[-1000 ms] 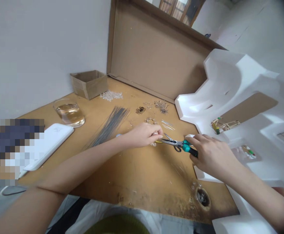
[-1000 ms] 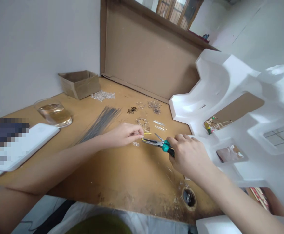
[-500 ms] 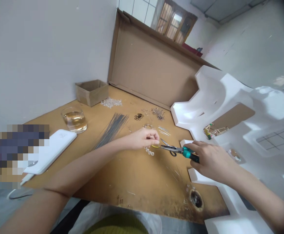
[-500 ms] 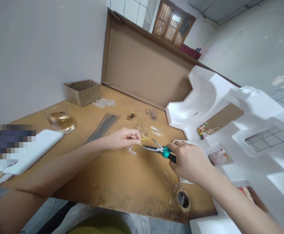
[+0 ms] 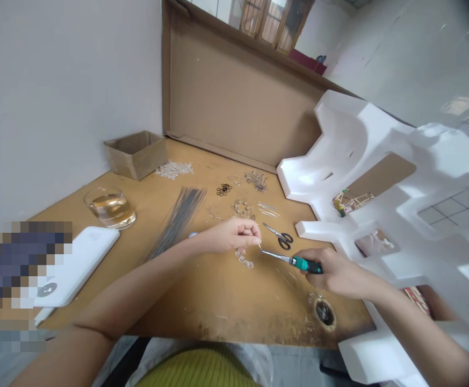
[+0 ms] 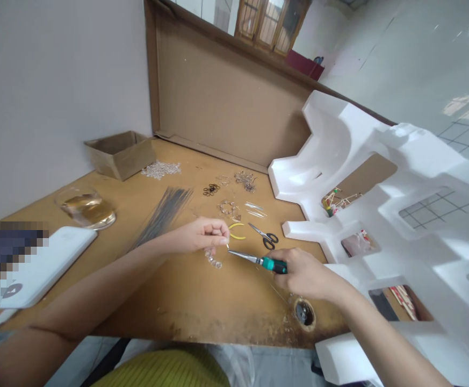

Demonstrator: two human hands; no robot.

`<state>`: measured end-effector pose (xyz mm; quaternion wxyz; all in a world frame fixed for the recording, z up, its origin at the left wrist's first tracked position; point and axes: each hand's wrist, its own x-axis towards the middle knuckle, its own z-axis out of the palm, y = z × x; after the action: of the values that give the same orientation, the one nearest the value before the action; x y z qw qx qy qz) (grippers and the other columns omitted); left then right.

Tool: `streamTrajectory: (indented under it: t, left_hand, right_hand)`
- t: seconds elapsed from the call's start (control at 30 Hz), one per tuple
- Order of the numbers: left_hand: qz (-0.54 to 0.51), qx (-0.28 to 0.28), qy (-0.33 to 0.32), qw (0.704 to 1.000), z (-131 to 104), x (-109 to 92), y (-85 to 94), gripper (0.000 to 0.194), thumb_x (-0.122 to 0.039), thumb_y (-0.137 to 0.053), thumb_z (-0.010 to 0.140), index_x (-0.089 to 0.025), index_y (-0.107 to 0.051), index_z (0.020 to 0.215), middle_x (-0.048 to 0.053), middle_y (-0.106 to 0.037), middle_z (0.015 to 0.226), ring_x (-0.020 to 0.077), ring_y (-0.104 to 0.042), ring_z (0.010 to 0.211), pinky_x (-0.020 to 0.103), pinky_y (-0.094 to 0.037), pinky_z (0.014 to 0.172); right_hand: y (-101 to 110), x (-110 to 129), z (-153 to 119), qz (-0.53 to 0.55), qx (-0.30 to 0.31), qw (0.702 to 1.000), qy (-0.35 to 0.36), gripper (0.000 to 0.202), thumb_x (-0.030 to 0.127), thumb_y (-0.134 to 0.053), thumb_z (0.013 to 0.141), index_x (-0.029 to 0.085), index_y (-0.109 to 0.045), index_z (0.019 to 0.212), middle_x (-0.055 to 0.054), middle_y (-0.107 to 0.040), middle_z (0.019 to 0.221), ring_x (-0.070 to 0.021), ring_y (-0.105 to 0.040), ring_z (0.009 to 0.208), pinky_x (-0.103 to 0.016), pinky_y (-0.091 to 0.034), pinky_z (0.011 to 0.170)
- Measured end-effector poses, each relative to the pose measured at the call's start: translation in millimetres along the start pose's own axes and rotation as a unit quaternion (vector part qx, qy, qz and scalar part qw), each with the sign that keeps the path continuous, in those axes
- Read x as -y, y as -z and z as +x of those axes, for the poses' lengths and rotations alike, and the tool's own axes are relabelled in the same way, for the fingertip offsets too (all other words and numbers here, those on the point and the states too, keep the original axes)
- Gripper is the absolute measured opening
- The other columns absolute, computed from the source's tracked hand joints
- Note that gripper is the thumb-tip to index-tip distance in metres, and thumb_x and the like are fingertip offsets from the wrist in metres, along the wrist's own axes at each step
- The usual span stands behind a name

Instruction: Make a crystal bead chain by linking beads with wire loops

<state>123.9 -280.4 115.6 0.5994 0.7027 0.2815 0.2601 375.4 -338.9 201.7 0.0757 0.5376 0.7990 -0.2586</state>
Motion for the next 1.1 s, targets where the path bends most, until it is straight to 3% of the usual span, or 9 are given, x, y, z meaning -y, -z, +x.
streamTrajectory:
  t: [0.33, 0.47, 0.63, 0.87, 0.97, 1.1]
  left_hand:
    - [-0.035, 0.038, 0.032, 0.998, 6.2, 3.9, -1.7, 0.025, -0.039, -0.058, 0.078, -0.015, -0.052, 0.082, -0.004, -0.052, 0.065, 0.0065, -0.053, 0.055, 0.018, -0.041, 0.053]
    - [0.002, 0.024, 0.033, 0.999, 9.0, 8.4, -1.4, 0.022, -0.037, -0.055, 0.079, -0.016, -0.052, 0.08, -0.005, -0.048, 0.059, 0.0067, -0.047, 0.053, 0.019, -0.041, 0.054]
    - [0.087, -0.001, 0.024, 0.996, 12.3, 15.7, 0.4, 0.019, -0.035, -0.051, 0.08, -0.016, -0.053, 0.078, -0.006, -0.044, 0.055, 0.0069, -0.04, 0.051, 0.018, -0.032, 0.05]
    - [0.152, -0.019, 0.018, 0.988, 18.6, 21.8, 1.6, 0.019, -0.034, -0.05, 0.08, -0.015, -0.055, 0.075, -0.006, -0.043, 0.052, 0.0069, -0.036, 0.049, 0.02, -0.026, 0.049]
    - [0.157, -0.056, 0.021, 0.986, 23.4, 30.5, 8.2, 0.021, -0.035, -0.051, 0.079, -0.015, -0.055, 0.074, -0.006, -0.043, 0.052, 0.0065, -0.035, 0.048, 0.019, -0.025, 0.048]
    - [0.034, -0.182, 0.045, 0.982, 31.4, 43.9, 22.9, 0.023, -0.039, -0.054, 0.078, -0.016, -0.052, 0.077, -0.005, -0.049, 0.051, 0.0078, -0.044, 0.048, 0.02, -0.034, 0.051]
  right_hand:
    - [-7.1, -19.2, 18.2, 0.113, 0.079, 0.99, 0.017, 0.011, 0.012, -0.044, 0.064, 0.019, -0.049, 0.071, 0.005, -0.044, 0.064, -0.0097, -0.038, 0.057, -0.022, -0.032, 0.055]
    - [-4.5, -25.9, 30.1, 0.058, 0.075, 0.995, 0.021, 0.01, 0.012, -0.044, 0.064, 0.02, -0.049, 0.069, 0.005, -0.044, 0.06, -0.0096, -0.038, 0.055, -0.021, -0.03, 0.052]
    - [0.4, -25.4, 37.4, -0.063, 0.042, 0.997, 0.026, 0.011, 0.012, -0.045, 0.065, 0.021, -0.05, 0.067, 0.006, -0.044, 0.054, -0.01, -0.039, 0.05, -0.022, -0.028, 0.051]
    - [-2.0, -16.6, 42.6, -0.192, 0.001, 0.981, 0.002, 0.015, 0.018, -0.046, 0.071, 0.022, -0.06, 0.076, -0.001, -0.059, 0.06, -0.0164, -0.055, 0.057, -0.025, -0.029, 0.053]
    - [-5.0, -23.8, 49.5, -0.194, -0.01, 0.981, 0.009, 0.026, 0.02, -0.045, 0.074, 0.021, -0.061, 0.094, -0.005, -0.066, 0.075, -0.0208, -0.061, 0.071, -0.028, -0.034, 0.059]
    - [-26.2, -43.1, 67.8, -0.183, 0.003, 0.983, 0.012, 0.028, 0.028, -0.043, 0.079, 0.019, -0.058, 0.101, -0.009, -0.066, 0.09, -0.0232, -0.062, 0.08, -0.031, -0.037, 0.066]
